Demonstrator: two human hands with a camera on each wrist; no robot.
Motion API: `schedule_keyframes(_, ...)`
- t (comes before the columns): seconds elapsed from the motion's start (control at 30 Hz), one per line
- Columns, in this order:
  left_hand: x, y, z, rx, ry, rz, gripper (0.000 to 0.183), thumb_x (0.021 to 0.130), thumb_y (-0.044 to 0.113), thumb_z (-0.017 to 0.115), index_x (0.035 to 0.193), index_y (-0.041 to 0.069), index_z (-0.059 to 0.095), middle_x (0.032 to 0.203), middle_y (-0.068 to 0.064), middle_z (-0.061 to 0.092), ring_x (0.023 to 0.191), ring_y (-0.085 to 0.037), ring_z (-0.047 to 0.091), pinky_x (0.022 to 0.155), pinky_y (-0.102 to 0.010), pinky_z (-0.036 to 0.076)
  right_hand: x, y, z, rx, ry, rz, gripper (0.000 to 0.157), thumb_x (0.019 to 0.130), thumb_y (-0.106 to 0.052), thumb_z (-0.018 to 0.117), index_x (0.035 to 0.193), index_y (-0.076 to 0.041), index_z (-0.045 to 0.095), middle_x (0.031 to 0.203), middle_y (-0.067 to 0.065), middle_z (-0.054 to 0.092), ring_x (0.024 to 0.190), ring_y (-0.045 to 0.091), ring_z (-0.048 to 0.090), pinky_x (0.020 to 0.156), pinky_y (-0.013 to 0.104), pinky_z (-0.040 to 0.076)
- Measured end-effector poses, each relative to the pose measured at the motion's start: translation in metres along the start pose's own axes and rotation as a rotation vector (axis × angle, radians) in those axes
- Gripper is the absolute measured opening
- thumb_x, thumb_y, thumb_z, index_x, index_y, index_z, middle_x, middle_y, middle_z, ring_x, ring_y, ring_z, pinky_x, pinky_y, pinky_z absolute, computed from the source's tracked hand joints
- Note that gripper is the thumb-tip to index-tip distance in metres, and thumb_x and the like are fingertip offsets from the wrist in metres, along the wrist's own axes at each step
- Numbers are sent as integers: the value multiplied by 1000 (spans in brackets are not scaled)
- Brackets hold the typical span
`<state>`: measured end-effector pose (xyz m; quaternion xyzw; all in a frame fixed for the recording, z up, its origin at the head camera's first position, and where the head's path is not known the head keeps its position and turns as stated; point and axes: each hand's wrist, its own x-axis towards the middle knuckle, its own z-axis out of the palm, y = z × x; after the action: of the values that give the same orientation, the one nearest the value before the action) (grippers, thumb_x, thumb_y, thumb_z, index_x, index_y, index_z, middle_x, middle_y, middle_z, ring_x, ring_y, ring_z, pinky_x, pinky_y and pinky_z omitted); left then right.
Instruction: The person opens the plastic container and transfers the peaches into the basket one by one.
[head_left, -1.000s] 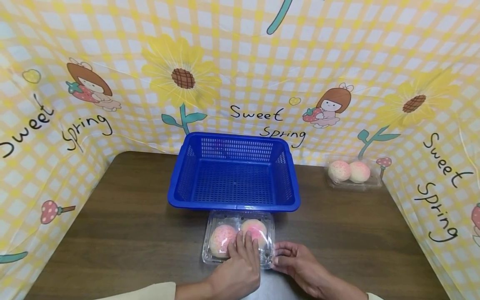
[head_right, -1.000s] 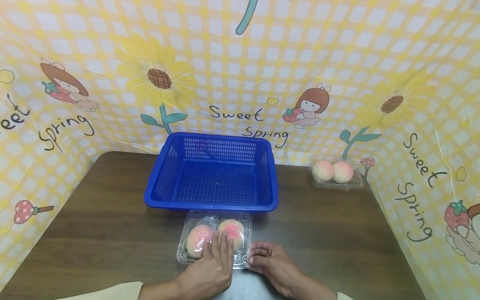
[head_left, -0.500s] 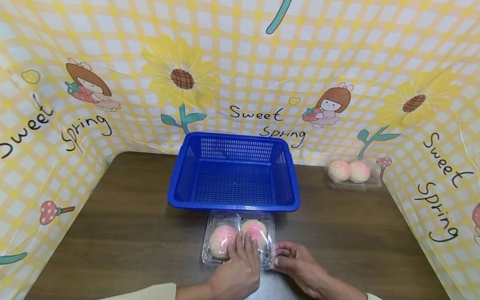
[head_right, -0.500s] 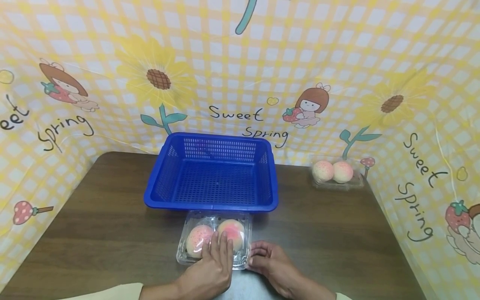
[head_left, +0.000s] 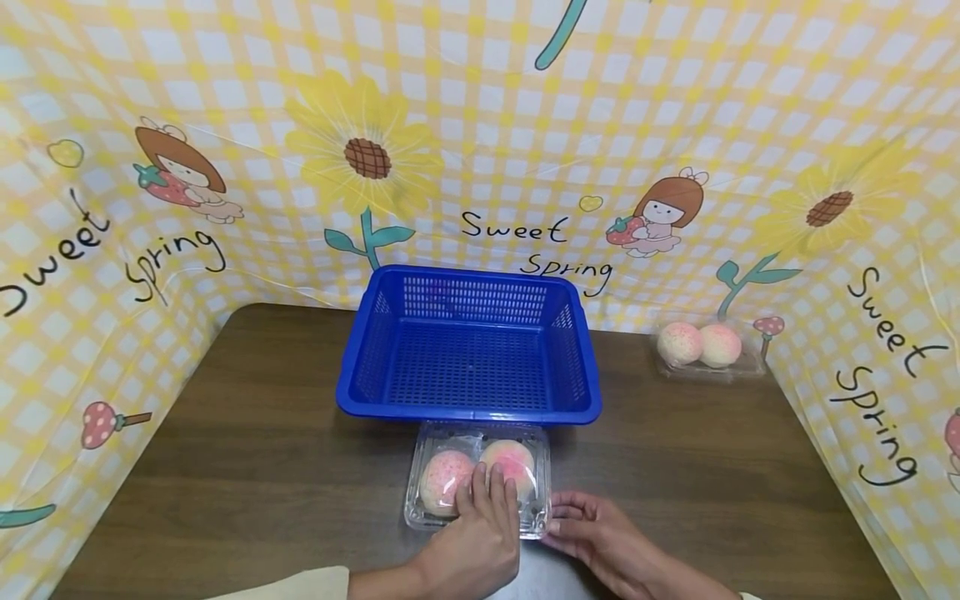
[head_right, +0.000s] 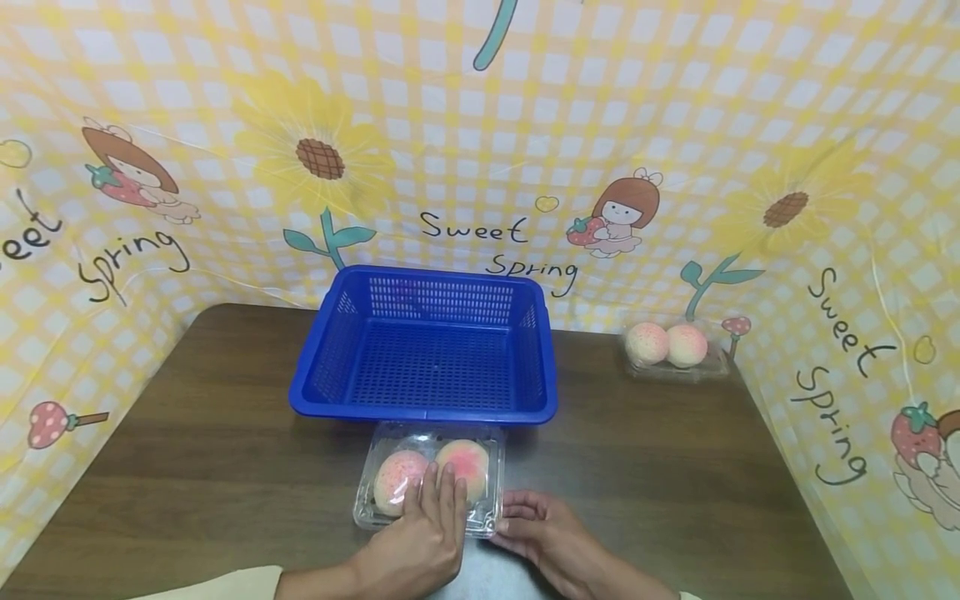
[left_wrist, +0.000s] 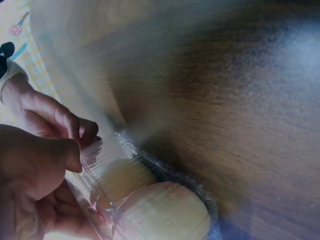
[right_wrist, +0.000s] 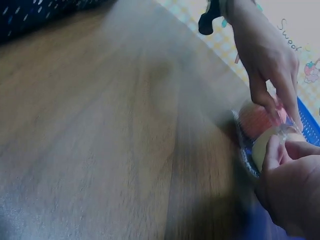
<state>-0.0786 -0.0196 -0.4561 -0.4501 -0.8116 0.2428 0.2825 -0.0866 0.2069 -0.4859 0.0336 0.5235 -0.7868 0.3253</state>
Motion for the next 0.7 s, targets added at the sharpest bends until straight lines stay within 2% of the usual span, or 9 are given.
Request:
schedule_keyframes(0.23,-1,-1,0,-17,10,0,59,91,7,15,109,-6,69,102,-29,69,88,-44,69,60,-45,60,1,1,2,33,4,-17,33,88,7,57,120,6,51,109,10,64,104,21,64,100,36,50)
schedule_keyframes(0.5,-1,-2,-1,-26,12,-5,59,91,7,15,109,-6,69,102,-29,69,88,-44,69,61,-45,60,5,1,5,-16,0,-40,31,86,6,58,116,5,52,103,6,64,98,16,63,96,33,53)
schedule_keyframes(0.7,2,-3,-3,-30,38,-60,55,91,6,18,106,-6,70,101,-26,70,86,-40,71,59,-41,61,8,6,1,-40,-16,-48,29,86,6,59,114,4,51,100,4,64,93,13,64,93,29,54)
